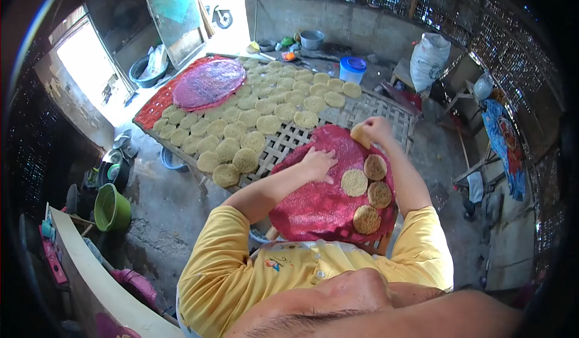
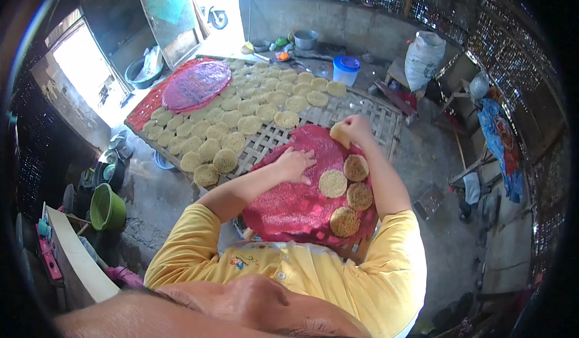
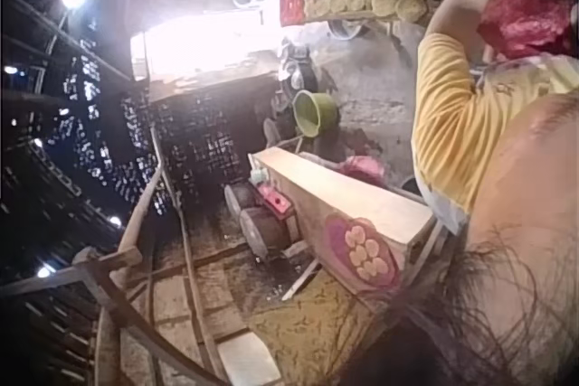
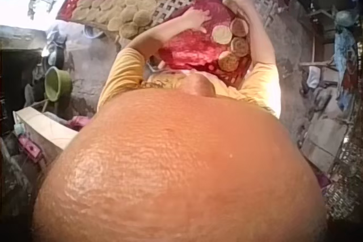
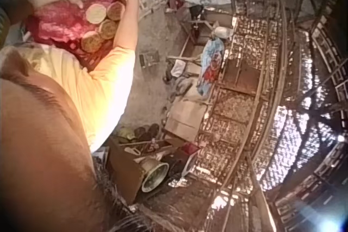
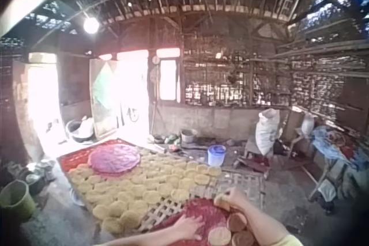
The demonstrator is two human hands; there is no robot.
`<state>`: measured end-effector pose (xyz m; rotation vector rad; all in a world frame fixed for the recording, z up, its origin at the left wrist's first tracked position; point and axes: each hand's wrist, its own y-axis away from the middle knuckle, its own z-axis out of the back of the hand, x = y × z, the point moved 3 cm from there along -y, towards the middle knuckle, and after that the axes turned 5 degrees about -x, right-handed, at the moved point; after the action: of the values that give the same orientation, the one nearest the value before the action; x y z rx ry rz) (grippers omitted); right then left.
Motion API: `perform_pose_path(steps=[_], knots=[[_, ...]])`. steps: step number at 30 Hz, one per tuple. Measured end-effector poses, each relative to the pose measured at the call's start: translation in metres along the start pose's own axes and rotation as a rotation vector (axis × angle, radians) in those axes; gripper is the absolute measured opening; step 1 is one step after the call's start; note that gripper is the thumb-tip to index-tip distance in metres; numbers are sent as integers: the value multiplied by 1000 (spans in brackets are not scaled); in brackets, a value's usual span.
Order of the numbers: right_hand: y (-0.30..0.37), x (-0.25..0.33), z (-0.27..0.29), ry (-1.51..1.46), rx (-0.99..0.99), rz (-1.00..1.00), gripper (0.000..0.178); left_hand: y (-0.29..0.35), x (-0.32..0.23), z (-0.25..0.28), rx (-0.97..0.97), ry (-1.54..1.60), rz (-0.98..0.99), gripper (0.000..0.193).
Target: The person arranges round discs of food onto a large bamboo drying rack and a smaller pink cloth, picking them up and placing them by hand.
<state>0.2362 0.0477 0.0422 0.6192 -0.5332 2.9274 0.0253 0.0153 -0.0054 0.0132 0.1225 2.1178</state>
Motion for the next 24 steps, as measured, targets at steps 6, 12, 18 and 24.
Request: perform_pose_path(steps=[6,12,18,24], knots=[[-68,-28,-45,-608,-105,-344,20,6,-9,-3,-72,82,-169,70],[-90,9,-124,-1075,63,-550,24,33,-20,-10,-133,150,-151,69],[-89,-15,-140,-386,-114,-421,20,44,-25,-7,-150,175,-127,70],[-82,1,-125,-108,-166,-181,28,44,-24,-8,-141,156,-121,70]])
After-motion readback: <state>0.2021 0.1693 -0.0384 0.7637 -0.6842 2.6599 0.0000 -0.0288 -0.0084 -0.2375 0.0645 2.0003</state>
